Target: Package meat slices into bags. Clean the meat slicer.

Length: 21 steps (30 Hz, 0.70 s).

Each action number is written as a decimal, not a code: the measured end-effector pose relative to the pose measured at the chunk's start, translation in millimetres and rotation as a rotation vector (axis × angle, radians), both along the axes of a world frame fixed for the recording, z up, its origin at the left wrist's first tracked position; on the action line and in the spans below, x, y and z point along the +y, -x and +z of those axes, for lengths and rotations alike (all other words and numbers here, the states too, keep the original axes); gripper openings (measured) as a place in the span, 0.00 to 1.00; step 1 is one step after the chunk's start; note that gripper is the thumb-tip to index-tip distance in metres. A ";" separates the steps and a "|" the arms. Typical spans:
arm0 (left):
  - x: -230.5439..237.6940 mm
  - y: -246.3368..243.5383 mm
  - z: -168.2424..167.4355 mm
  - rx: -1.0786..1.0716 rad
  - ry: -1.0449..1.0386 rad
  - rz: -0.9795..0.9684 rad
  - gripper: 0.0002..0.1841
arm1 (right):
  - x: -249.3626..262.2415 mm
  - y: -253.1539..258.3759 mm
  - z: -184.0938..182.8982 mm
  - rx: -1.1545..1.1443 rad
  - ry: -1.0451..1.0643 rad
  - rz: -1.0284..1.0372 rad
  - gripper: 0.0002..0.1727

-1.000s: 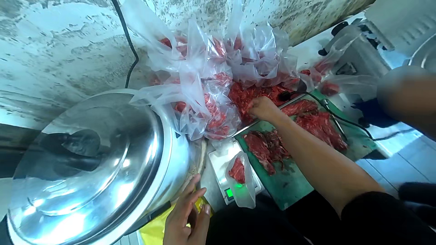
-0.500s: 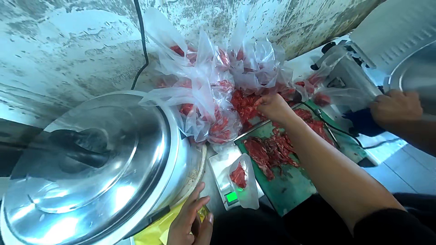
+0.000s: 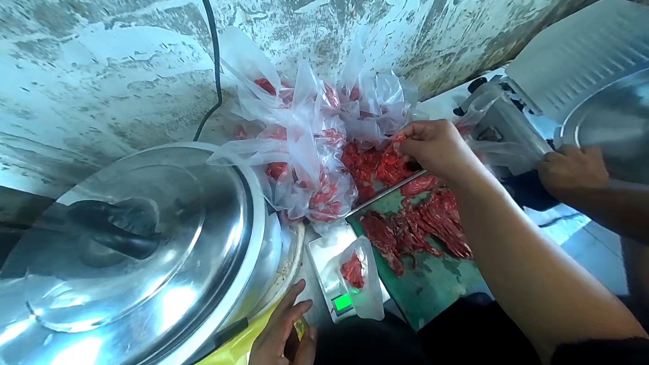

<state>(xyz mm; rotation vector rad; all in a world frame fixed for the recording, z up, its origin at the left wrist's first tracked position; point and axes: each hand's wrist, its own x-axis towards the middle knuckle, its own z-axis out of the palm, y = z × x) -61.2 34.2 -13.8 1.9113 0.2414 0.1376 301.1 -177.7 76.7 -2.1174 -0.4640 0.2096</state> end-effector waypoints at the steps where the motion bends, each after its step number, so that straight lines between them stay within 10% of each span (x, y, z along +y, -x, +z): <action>1: 0.2 0.6 -0.4 0.003 0.002 0.003 0.15 | -1.0 3.3 6.2 -0.013 -0.030 0.012 0.03; 13: -0.6 1.4 0.6 0.008 0.041 -0.029 0.17 | -14.1 75.2 79.3 -0.081 -0.288 0.452 0.06; 21: -3.6 -2.8 4.0 0.037 0.020 -0.059 0.17 | -16.5 124.1 59.5 -0.049 -0.184 0.613 0.06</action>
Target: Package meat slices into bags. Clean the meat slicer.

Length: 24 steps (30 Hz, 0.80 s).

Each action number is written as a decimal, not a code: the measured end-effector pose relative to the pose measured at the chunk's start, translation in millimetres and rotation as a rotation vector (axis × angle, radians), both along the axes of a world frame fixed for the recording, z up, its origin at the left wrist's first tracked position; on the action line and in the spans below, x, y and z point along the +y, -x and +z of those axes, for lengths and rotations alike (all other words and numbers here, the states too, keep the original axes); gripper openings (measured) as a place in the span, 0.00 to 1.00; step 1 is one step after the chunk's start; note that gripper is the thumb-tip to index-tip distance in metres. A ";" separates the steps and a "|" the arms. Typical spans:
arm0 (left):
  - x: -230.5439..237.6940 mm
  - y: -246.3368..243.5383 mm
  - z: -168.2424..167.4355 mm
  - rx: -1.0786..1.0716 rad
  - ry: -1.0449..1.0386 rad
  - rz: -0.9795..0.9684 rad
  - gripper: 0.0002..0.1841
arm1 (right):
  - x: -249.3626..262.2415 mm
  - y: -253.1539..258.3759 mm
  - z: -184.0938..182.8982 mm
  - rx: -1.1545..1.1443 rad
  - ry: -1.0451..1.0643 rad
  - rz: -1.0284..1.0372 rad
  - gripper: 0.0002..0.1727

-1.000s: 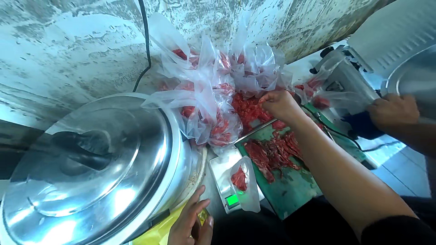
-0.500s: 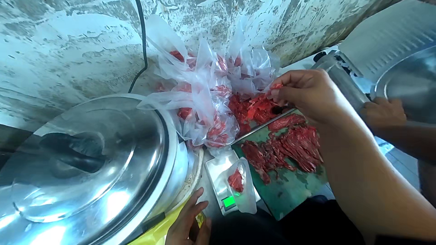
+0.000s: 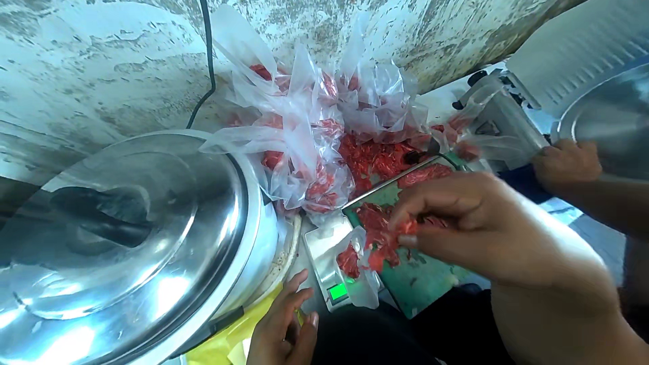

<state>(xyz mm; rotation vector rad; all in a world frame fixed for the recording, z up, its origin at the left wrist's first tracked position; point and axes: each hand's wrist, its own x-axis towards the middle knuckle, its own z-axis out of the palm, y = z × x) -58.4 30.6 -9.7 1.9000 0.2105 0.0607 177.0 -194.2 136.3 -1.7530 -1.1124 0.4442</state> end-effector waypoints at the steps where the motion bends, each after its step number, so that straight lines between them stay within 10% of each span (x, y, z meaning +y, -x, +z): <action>1: -0.9 -0.4 0.2 0.003 0.003 0.001 0.17 | 1.2 4.7 -6.2 0.017 0.005 0.009 0.06; 14: -8.1 -1.5 -10.3 -0.046 -0.006 0.041 0.16 | 16.2 34.1 -66.4 -0.135 0.470 0.013 0.07; 24: -7.0 -2.4 -14.7 -0.056 0.001 0.041 0.16 | 11.9 34.5 -70.6 -0.096 0.444 -0.008 0.07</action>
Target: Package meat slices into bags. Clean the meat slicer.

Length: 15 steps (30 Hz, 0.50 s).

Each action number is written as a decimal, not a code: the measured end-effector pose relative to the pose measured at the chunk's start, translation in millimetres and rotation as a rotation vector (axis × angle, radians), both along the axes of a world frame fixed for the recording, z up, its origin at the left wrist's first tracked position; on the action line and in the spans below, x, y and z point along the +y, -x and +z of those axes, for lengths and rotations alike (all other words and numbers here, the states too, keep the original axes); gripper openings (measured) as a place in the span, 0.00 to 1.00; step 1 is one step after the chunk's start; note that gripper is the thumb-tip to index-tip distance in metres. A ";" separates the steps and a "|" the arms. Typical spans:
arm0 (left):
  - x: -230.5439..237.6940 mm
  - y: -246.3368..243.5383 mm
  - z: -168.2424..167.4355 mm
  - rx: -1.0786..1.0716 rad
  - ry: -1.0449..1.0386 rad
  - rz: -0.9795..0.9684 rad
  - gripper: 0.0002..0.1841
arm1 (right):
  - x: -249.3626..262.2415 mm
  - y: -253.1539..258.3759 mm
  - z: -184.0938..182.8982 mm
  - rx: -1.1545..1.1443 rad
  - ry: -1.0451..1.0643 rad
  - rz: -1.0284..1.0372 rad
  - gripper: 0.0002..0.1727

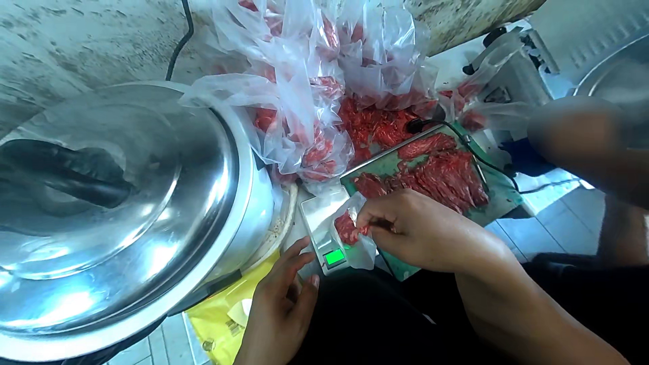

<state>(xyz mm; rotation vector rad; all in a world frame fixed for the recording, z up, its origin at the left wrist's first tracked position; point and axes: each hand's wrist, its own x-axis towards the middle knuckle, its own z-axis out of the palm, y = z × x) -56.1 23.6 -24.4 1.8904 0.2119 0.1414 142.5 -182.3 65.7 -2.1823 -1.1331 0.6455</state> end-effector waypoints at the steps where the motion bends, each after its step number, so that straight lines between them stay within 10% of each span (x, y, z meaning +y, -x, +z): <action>1: 0.0 -0.4 0.3 0.000 0.000 -0.002 0.16 | 0.7 0.1 -0.7 0.004 0.014 -0.010 0.07; 15: 0.7 0.0 0.6 0.009 0.003 -0.010 0.17 | -4.5 -3.0 -3.7 0.029 0.021 -0.061 0.09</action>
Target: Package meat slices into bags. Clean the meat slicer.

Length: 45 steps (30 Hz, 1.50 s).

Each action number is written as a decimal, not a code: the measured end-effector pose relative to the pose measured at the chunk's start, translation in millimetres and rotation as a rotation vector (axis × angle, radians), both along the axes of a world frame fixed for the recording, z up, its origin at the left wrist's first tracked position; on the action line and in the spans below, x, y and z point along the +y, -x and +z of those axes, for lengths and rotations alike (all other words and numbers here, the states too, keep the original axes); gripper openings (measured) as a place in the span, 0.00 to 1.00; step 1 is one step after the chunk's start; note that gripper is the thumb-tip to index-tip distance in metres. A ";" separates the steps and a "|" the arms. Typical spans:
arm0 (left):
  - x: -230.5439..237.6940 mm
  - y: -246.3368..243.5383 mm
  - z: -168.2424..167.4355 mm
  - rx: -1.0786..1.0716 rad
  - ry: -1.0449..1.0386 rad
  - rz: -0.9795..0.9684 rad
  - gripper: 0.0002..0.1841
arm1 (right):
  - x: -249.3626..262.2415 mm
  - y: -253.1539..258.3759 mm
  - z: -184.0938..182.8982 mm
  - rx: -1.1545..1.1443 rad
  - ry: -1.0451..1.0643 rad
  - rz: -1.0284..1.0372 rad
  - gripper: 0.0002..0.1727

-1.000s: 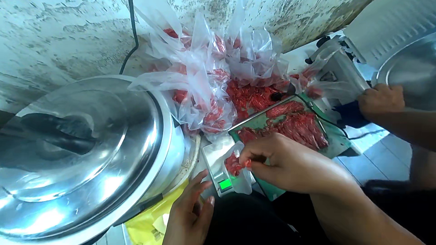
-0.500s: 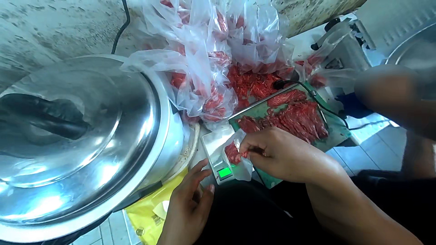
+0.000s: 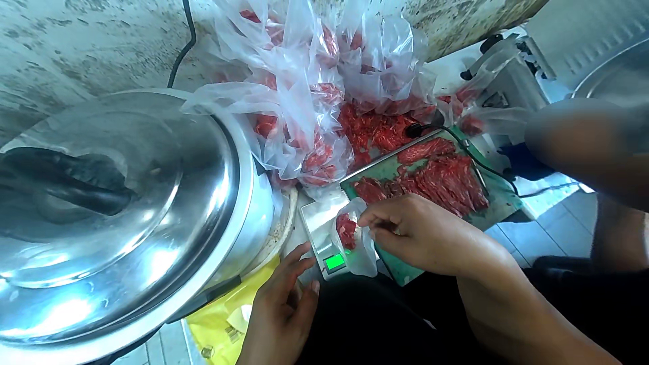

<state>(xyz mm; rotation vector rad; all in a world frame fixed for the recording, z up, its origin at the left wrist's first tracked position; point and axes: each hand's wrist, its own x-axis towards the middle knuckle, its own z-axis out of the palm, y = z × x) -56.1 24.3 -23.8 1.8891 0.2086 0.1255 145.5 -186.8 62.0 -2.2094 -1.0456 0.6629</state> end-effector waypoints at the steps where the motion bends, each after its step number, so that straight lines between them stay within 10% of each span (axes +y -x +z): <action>1: -0.1 -0.3 -0.1 -0.001 0.001 0.000 0.17 | -0.9 -0.4 -0.1 0.005 -0.007 -0.002 0.08; 23: -2.1 -1.7 0.8 0.036 -0.042 0.034 0.16 | -26.2 -49.6 0.2 0.239 -0.131 -0.147 0.07; 31: 1.6 -4.1 10.5 0.087 -0.065 -0.015 0.17 | -13.0 -163.6 -87.9 0.311 -0.027 -0.660 0.08; 38: 3.3 -2.1 12.5 0.103 -0.091 0.015 0.16 | 28.0 -224.3 -170.2 0.129 0.298 -0.615 0.15; 45: 4.4 -3.0 12.1 0.135 -0.099 0.038 0.15 | 66.7 -212.1 -173.9 0.101 0.608 -0.601 0.21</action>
